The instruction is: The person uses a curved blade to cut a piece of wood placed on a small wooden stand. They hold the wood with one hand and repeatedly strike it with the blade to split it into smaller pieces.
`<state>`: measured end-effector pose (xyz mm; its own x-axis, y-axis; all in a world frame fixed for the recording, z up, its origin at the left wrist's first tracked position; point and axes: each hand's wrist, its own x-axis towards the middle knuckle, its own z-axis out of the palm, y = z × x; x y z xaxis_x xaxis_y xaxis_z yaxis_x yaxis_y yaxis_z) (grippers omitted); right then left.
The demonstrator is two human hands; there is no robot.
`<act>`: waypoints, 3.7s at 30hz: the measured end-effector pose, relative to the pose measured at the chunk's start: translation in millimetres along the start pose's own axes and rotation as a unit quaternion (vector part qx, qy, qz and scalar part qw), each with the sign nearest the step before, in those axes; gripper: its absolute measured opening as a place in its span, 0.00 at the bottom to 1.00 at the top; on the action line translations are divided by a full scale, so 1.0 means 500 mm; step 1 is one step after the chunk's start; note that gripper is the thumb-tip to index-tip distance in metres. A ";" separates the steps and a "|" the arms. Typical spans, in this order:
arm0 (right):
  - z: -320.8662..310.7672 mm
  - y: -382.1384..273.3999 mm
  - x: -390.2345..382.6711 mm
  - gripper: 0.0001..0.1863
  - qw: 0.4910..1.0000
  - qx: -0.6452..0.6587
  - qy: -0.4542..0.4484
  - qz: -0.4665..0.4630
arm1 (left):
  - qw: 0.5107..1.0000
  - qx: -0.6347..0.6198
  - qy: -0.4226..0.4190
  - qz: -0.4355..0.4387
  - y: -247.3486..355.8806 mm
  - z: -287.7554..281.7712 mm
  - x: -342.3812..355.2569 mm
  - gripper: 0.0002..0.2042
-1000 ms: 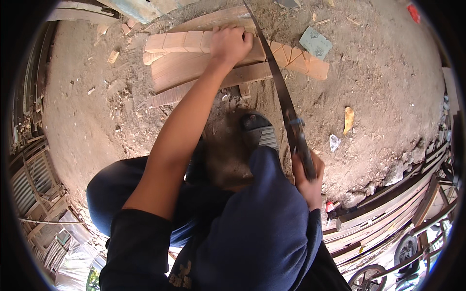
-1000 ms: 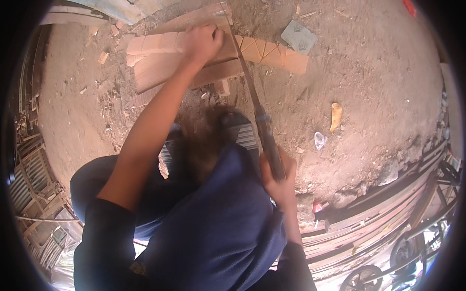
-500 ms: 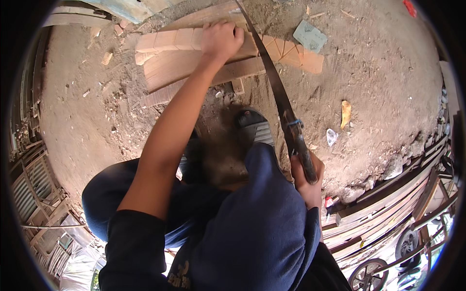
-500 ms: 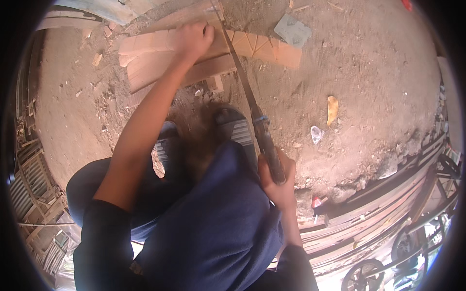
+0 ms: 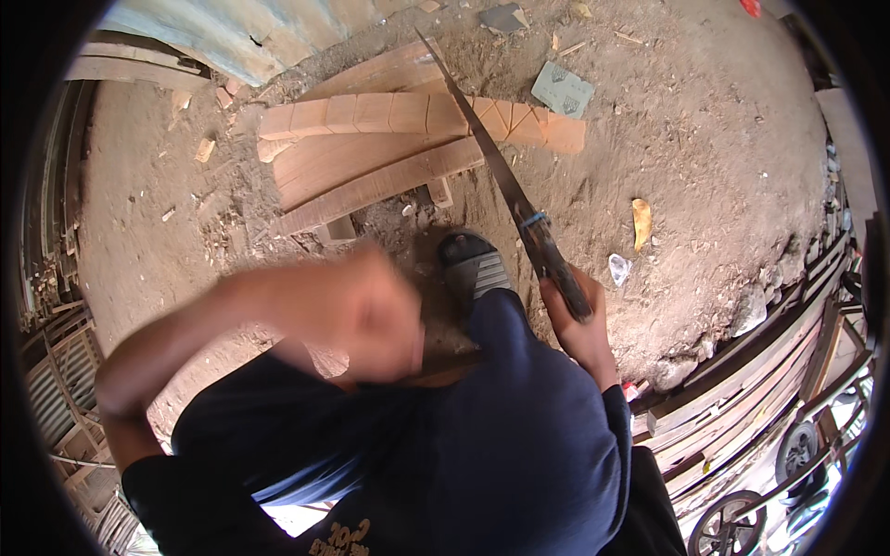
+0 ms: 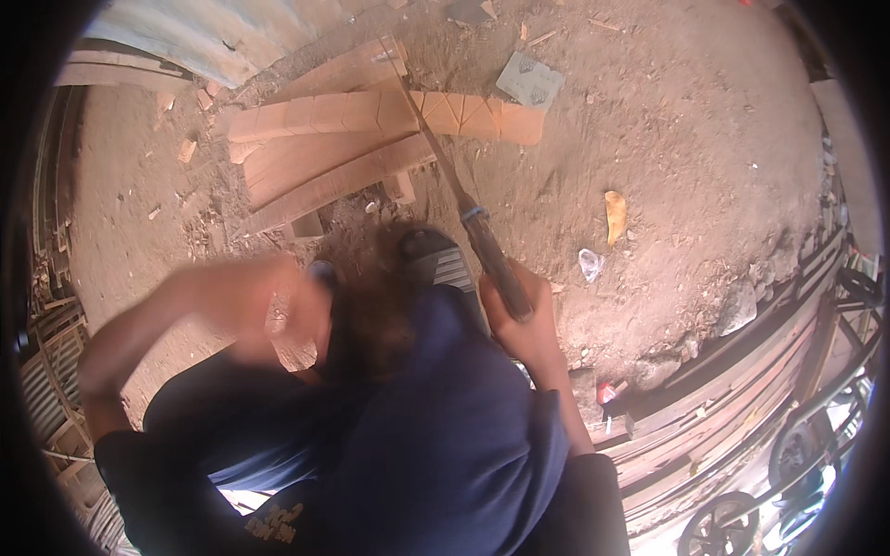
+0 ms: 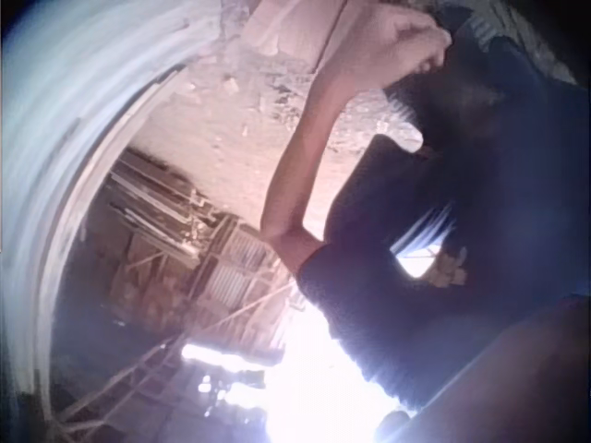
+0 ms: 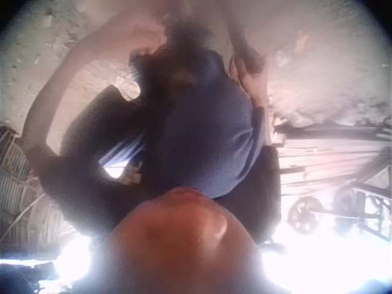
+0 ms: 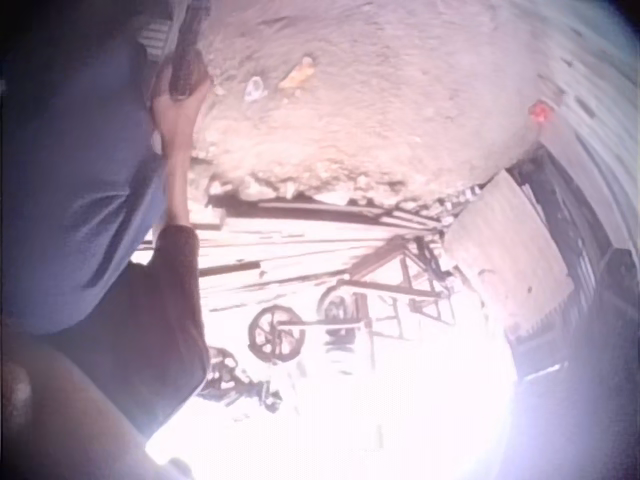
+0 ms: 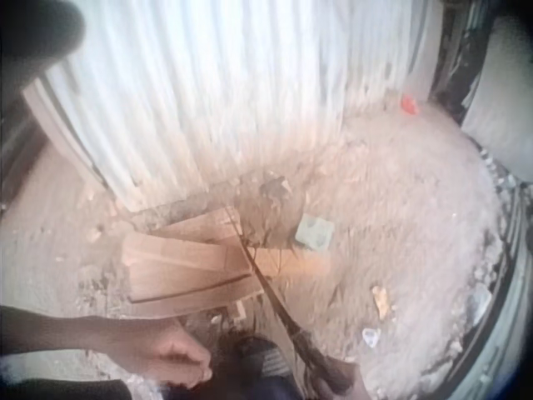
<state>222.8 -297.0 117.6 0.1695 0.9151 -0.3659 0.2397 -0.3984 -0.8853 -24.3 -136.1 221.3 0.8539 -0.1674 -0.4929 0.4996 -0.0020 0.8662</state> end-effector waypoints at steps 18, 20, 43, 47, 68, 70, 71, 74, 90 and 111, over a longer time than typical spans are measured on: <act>0.063 0.078 0.001 0.18 1.000 0.008 0.024 0.007 | 0.922 -0.280 0.025 0.266 0.166 0.255 -0.134 0.10; 0.100 0.102 -0.036 0.13 0.964 0.094 0.248 0.015 | 0.910 -0.290 0.018 0.294 0.152 0.244 -0.134 0.10; 0.021 -0.003 0.038 0.09 0.999 -0.033 -0.008 -0.018 | 0.673 0.571 0.450 -0.134 -0.317 -0.278 0.044 0.33; 0.005 0.013 0.012 0.08 0.999 -0.035 0.009 -0.001 | 0.638 0.582 0.497 -0.086 -0.374 -0.273 0.139 0.35; 0.036 -0.014 0.082 0.11 1.000 -0.007 0.015 0.011 | 0.732 0.538 0.414 -0.065 -0.381 -0.313 0.114 0.33; 0.029 -0.009 0.050 0.10 1.000 -0.016 0.001 0.025 | 0.701 0.571 0.416 -0.098 -0.406 -0.314 0.103 0.32; 0.019 0.001 0.028 0.10 1.000 -0.008 0.008 0.004 | 0.691 0.583 0.416 -0.099 -0.408 -0.314 0.118 0.32; 0.018 0.011 0.005 0.09 0.999 -0.002 0.034 0.027 | 0.716 0.562 0.415 0.015 -0.400 -0.315 0.133 0.33; 0.044 0.009 0.050 0.08 0.998 -0.042 0.033 -0.041 | 0.745 0.515 0.408 -0.117 -0.363 -0.320 0.128 0.33; 0.005 -0.027 0.013 0.07 1.000 -0.013 0.011 0.002 | 0.664 0.531 0.521 -0.079 -0.375 -0.299 0.148 0.36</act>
<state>218.3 -285.5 126.7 0.1916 0.9120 -0.3627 0.2636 -0.4038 -0.8761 -32.9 -0.6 9.9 0.7160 0.6900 0.1060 0.6836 -0.7238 0.0942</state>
